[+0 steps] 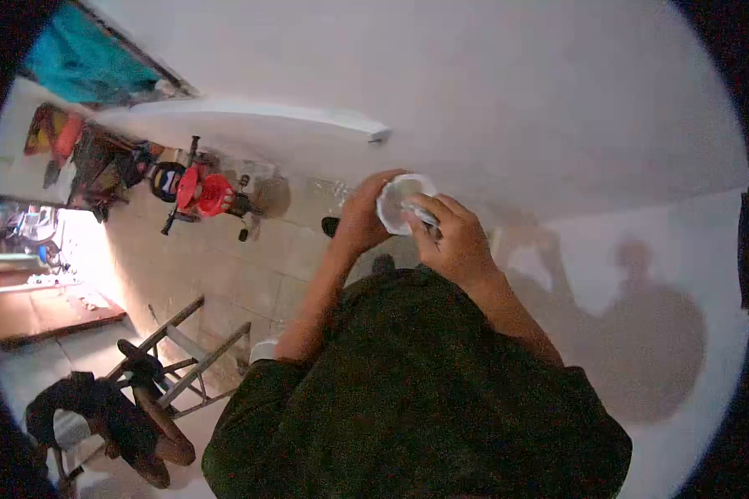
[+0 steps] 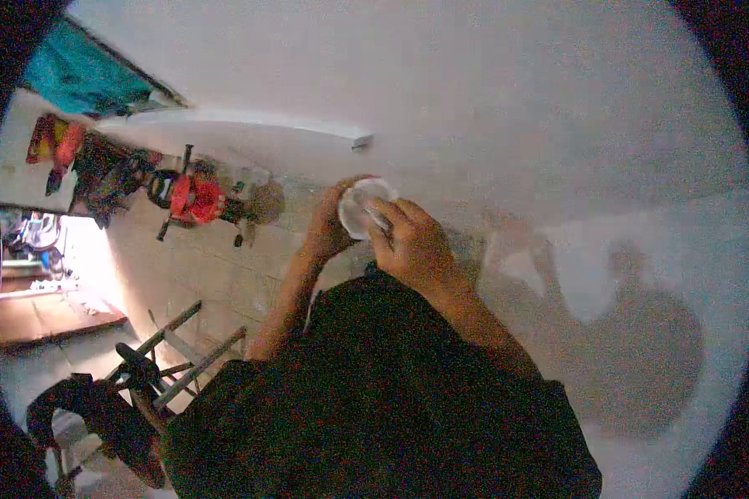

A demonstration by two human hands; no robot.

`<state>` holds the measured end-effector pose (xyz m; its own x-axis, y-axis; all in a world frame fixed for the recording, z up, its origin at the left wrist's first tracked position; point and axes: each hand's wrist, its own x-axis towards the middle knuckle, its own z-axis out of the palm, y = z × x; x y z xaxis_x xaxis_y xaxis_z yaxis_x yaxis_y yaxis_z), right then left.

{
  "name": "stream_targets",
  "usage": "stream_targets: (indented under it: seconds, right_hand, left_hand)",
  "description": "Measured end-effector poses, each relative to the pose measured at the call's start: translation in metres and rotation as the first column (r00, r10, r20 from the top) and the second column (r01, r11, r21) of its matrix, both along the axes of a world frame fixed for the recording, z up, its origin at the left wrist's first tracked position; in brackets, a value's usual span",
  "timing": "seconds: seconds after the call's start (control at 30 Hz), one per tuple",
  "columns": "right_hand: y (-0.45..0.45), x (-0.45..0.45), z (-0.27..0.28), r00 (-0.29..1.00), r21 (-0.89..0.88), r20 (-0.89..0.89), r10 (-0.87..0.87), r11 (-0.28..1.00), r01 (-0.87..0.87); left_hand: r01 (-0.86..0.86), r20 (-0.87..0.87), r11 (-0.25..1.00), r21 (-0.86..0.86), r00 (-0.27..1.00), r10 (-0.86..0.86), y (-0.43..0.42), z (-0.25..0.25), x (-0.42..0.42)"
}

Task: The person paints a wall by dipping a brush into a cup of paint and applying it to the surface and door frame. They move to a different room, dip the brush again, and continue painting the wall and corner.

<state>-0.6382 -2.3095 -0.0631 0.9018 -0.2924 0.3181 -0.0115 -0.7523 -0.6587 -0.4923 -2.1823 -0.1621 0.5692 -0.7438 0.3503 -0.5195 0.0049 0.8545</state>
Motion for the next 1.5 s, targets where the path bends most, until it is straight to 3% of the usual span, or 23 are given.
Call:
stream_targets:
  seconds: [0.03, 0.13, 0.2, 0.27, 0.3, 0.33, 0.4, 0.5, 0.63, 0.7, 0.77, 0.87, 1.0, 1.07, 1.2, 1.33, 1.4, 1.5]
  right_hand:
    - [0.001, -0.002, -0.003, 1.000, 0.016, 0.008, -0.021, 1.000, 0.021]
    - [0.009, -0.001, 0.001, 0.999, 0.136, -0.023, -0.037, 0.990, 0.040]
    - [0.004, -0.002, -0.007, 0.999, 0.191, -0.030, 0.013, 0.982, -0.007]
    - [0.009, -0.002, -0.008, 0.998, 0.320, -0.067, -0.022, 0.946, 0.042]
    - [0.010, -0.006, 0.000, 0.992, 0.357, -0.125, -0.027, 0.931, 0.070]
    - [0.010, -0.007, -0.005, 0.994, 0.344, -0.112, -0.003, 0.938, 0.041]
    - [0.011, -0.010, -0.018, 0.993, 0.458, -0.036, -0.113, 0.881, 0.117]
    - [0.005, -0.012, -0.020, 0.989, 0.477, -0.132, -0.074, 0.869, 0.128]
    - [-0.005, -0.014, -0.044, 0.996, 0.461, -0.071, -0.062, 0.883, 0.087]
    - [-0.012, -0.017, -0.053, 0.980, 0.601, -0.046, -0.192, 0.779, 0.180]
    - [-0.022, -0.022, -0.056, 0.979, 0.607, -0.062, -0.195, 0.771, 0.192]
    - [-0.025, -0.024, -0.051, 0.972, 0.632, -0.080, -0.219, 0.743, 0.219]
    - [-0.012, -0.023, -0.040, 0.958, 0.713, -0.062, -0.279, 0.660, 0.238]
    - [-0.025, -0.025, -0.065, 0.954, 0.742, -0.071, -0.290, 0.624, 0.245]
    - [-0.026, -0.027, -0.063, 0.946, 0.794, -0.154, -0.286, 0.534, 0.290]
    - [-0.041, -0.033, -0.076, 0.951, 0.794, -0.112, -0.287, 0.550, 0.259]
    - [-0.046, -0.034, -0.074, 0.979, 0.677, -0.092, -0.184, 0.709, 0.197]
    - [-0.037, -0.033, -0.056, 0.976, 0.584, -0.085, -0.200, 0.784, 0.211]
  left_hand:
    - [0.019, -0.076, 1.000, 0.025, 0.997, -0.017, 0.002, -0.008, 0.003]
    - [-0.060, 0.200, 0.969, 0.238, 0.980, 0.011, 0.006, -0.017, -0.006]
    - [0.016, 0.107, 0.954, 0.300, 0.993, -0.050, 0.010, -0.008, -0.009]
    - [0.058, 0.202, 0.997, 0.042, 0.977, -0.065, 0.009, -0.036, -0.005]
    - [0.018, 0.223, 0.999, 0.028, 0.975, -0.024, 0.014, -0.030, -0.004]
    - [0.077, 0.175, 0.995, 0.059, 0.981, -0.087, 0.017, -0.024, -0.006]
    - [0.139, 0.125, 0.987, 0.076, 0.981, -0.148, 0.021, -0.019, -0.013]
    - [0.117, 0.114, 0.989, 0.092, 0.985, -0.127, 0.023, -0.017, -0.016]
    - [0.074, 0.081, 0.986, 0.149, 0.993, -0.087, 0.026, -0.012, -0.021]
    - [0.096, 0.039, 0.983, 0.158, 0.994, -0.103, 0.029, -0.010, -0.016]
    - [0.100, -0.029, 0.968, 0.230, 0.995, -0.096, 0.034, -0.012, -0.013]
    - [0.032, 0.037, 0.979, 0.199, 0.999, -0.040, 0.040, -0.038, -0.005]
    - [0.076, -0.052, 0.961, 0.266, 0.997, -0.064, 0.050, -0.019, -0.004]
    - [0.101, -0.068, 0.951, 0.291, 0.994, -0.085, 0.047, -0.017, -0.005]
    - [0.094, -0.060, 0.966, 0.242, 0.995, -0.082, 0.042, -0.022, -0.006]
    - [0.113, -0.064, 0.952, 0.286, 0.993, -0.098, 0.040, -0.036, -0.005]
    - [0.088, -0.036, 0.960, 0.267, 0.996, -0.081, 0.038, -0.042, -0.004]
    - [0.115, -0.053, 0.950, 0.291, 0.993, -0.104, 0.037, -0.050, -0.003]
